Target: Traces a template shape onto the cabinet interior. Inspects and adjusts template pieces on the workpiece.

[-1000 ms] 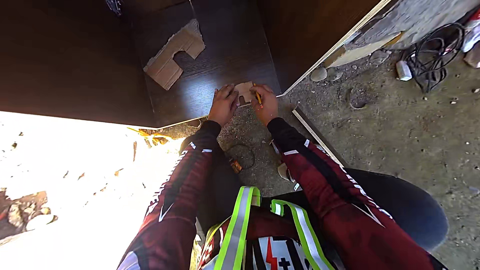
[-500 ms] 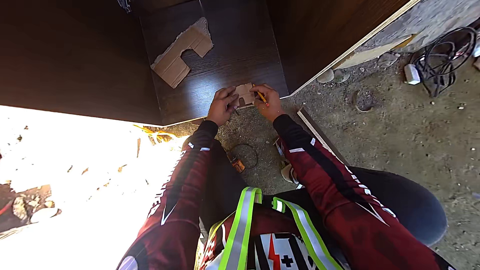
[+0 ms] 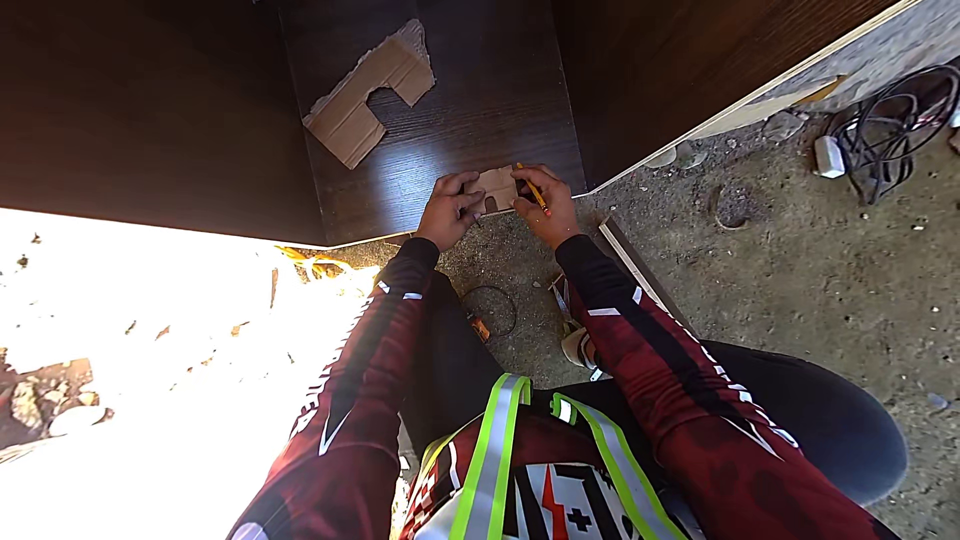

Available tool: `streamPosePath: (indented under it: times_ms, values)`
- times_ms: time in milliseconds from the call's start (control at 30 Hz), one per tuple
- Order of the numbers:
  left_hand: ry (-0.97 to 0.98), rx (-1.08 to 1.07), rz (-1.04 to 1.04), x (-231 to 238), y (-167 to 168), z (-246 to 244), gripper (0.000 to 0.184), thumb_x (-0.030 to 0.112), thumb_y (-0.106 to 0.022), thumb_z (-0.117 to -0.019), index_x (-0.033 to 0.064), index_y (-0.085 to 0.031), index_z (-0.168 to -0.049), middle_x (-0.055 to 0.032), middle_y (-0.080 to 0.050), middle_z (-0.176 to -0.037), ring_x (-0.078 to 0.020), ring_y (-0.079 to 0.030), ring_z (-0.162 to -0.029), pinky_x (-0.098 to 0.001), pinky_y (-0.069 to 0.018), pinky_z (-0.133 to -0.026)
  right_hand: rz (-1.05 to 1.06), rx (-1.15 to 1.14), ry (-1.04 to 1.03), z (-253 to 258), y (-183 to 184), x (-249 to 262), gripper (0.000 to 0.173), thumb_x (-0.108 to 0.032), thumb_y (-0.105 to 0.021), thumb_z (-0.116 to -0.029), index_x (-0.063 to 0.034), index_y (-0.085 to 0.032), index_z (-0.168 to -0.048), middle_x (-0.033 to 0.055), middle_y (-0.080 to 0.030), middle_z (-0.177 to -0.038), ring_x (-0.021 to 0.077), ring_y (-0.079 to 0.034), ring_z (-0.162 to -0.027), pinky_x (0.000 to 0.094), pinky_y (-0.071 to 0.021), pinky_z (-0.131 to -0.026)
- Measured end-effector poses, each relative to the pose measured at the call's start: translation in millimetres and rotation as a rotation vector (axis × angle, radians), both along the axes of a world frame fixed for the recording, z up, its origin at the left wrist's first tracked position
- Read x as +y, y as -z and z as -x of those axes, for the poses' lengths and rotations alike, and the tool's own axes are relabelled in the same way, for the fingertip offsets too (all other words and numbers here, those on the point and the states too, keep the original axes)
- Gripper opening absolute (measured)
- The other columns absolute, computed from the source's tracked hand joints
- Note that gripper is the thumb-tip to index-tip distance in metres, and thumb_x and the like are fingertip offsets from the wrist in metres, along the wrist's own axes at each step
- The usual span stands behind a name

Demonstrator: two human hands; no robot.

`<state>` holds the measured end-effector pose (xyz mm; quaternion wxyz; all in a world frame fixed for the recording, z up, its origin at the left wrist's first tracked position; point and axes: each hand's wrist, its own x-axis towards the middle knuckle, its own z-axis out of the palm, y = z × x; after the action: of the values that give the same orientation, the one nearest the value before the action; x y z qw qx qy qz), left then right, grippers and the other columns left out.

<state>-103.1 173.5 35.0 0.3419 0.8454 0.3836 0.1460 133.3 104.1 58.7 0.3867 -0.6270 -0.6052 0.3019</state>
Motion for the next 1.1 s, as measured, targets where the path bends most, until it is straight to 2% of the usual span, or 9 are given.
streamPosePath:
  times_ms: [67,133,200,300,367,567,667,900,1100]
  values:
    - [0.000,-0.003,0.001,1.4,0.7,-0.2,0.033,0.021,-0.071,-0.0959,0.0184,-0.074,-0.129,0.0000,-0.046,-0.159,-0.0243,-0.034,-0.150,-0.0435,-0.0292,-0.124,-0.097,0.016,0.026,4.2,-6.5,3.1,0.026,-0.018,-0.063,-0.1001,-0.0083,-0.073,-0.123,0.0093,-0.071,-0.121,0.0153,-0.068,-0.106,0.0324,-0.0566,-0.093]
    - [0.002,-0.008,-0.002,1.3,1.8,0.0,0.033,0.022,-0.071,-0.0959,0.0181,-0.074,-0.129,-0.0003,-0.046,-0.158,-0.0242,-0.034,-0.150,-0.0431,-0.0290,-0.124,-0.042,0.105,0.000,11.6,-18.4,5.7,0.026,-0.017,-0.056,-0.1035,-0.0077,-0.074,-0.120,0.0056,-0.076,-0.103,0.0106,-0.071,-0.092,0.0303,-0.0587,-0.084]
    - [0.003,-0.014,0.001,0.9,1.1,0.7,0.032,0.021,-0.070,-0.0959,0.0180,-0.074,-0.128,-0.0003,-0.046,-0.158,-0.0243,-0.033,-0.150,-0.0435,-0.0283,-0.125,0.090,0.212,-0.100,17.2,-26.2,9.1,0.027,-0.013,-0.054,-0.0996,-0.0052,-0.069,-0.121,0.0067,-0.075,-0.092,0.0136,-0.073,-0.080,0.0333,-0.0618,-0.076]
    - [0.002,-0.023,0.004,0.3,-0.2,-0.5,0.032,0.019,-0.070,-0.0950,0.0174,-0.075,-0.127,-0.0006,-0.047,-0.158,-0.0250,-0.034,-0.150,-0.0439,-0.0287,-0.124,0.155,0.229,-0.186,16.7,-22.3,15.3,0.013,-0.012,-0.064,-0.0913,-0.0078,-0.072,-0.100,0.0041,-0.074,-0.086,0.0111,-0.069,-0.075,0.0323,-0.0583,-0.072]
    - [0.001,-0.014,0.002,0.5,-2.1,-0.7,0.034,0.017,-0.071,-0.0942,0.0181,-0.074,-0.128,-0.0010,-0.047,-0.158,-0.0260,-0.034,-0.150,-0.0450,-0.0293,-0.125,0.167,0.188,-0.208,14.9,-20.4,18.9,0.008,-0.012,-0.067,-0.0899,-0.0087,-0.074,-0.093,0.0018,-0.071,-0.081,0.0086,-0.063,-0.069,0.0304,-0.0529,-0.065]
    - [0.002,-0.009,0.006,-0.5,-2.0,-0.7,0.034,0.016,-0.070,-0.0943,0.0174,-0.074,-0.128,-0.0011,-0.046,-0.158,-0.0249,-0.033,-0.150,-0.0438,-0.0289,-0.125,0.206,0.040,-0.287,13.0,-14.1,23.5,0.015,-0.020,-0.062,-0.0924,-0.0129,-0.072,-0.083,-0.0011,-0.067,-0.074,0.0089,-0.060,-0.068,0.0356,-0.0483,-0.064]
    - [0.006,-0.012,0.007,0.3,-1.3,-0.4,0.034,0.016,-0.070,-0.0942,0.0167,-0.074,-0.128,-0.0013,-0.046,-0.159,-0.0251,-0.032,-0.151,-0.0439,-0.0284,-0.125,0.198,-0.024,-0.323,15.2,-14.1,24.8,0.016,-0.019,-0.061,-0.0919,-0.0127,-0.070,-0.081,-0.0012,-0.063,-0.069,0.0094,-0.056,-0.063,0.0351,-0.0444,-0.059]
    - [0.004,0.001,0.005,-0.5,-2.6,-0.8,0.033,0.017,-0.070,-0.0947,0.0166,-0.074,-0.128,-0.0021,-0.046,-0.158,-0.0259,-0.033,-0.151,-0.0435,-0.0283,-0.125,0.209,-0.054,-0.337,15.5,-13.6,25.2,0.015,-0.020,-0.061,-0.0921,-0.0132,-0.072,-0.085,-0.0012,-0.065,-0.073,0.0090,-0.058,-0.066,0.0347,-0.0456,-0.062]
    - [0.022,0.028,0.012,-1.3,-6.4,-1.8,0.032,0.018,-0.068,-0.0964,0.0164,-0.074,-0.128,-0.0034,-0.044,-0.159,-0.0267,-0.032,-0.151,-0.0434,-0.0279,-0.125,0.161,-0.044,-0.291,17.6,-10.3,30.6,0.012,-0.016,-0.062,-0.0948,-0.0102,-0.071,-0.089,0.0023,-0.067,-0.077,0.0108,-0.061,-0.070,0.0346,-0.0498,-0.066]
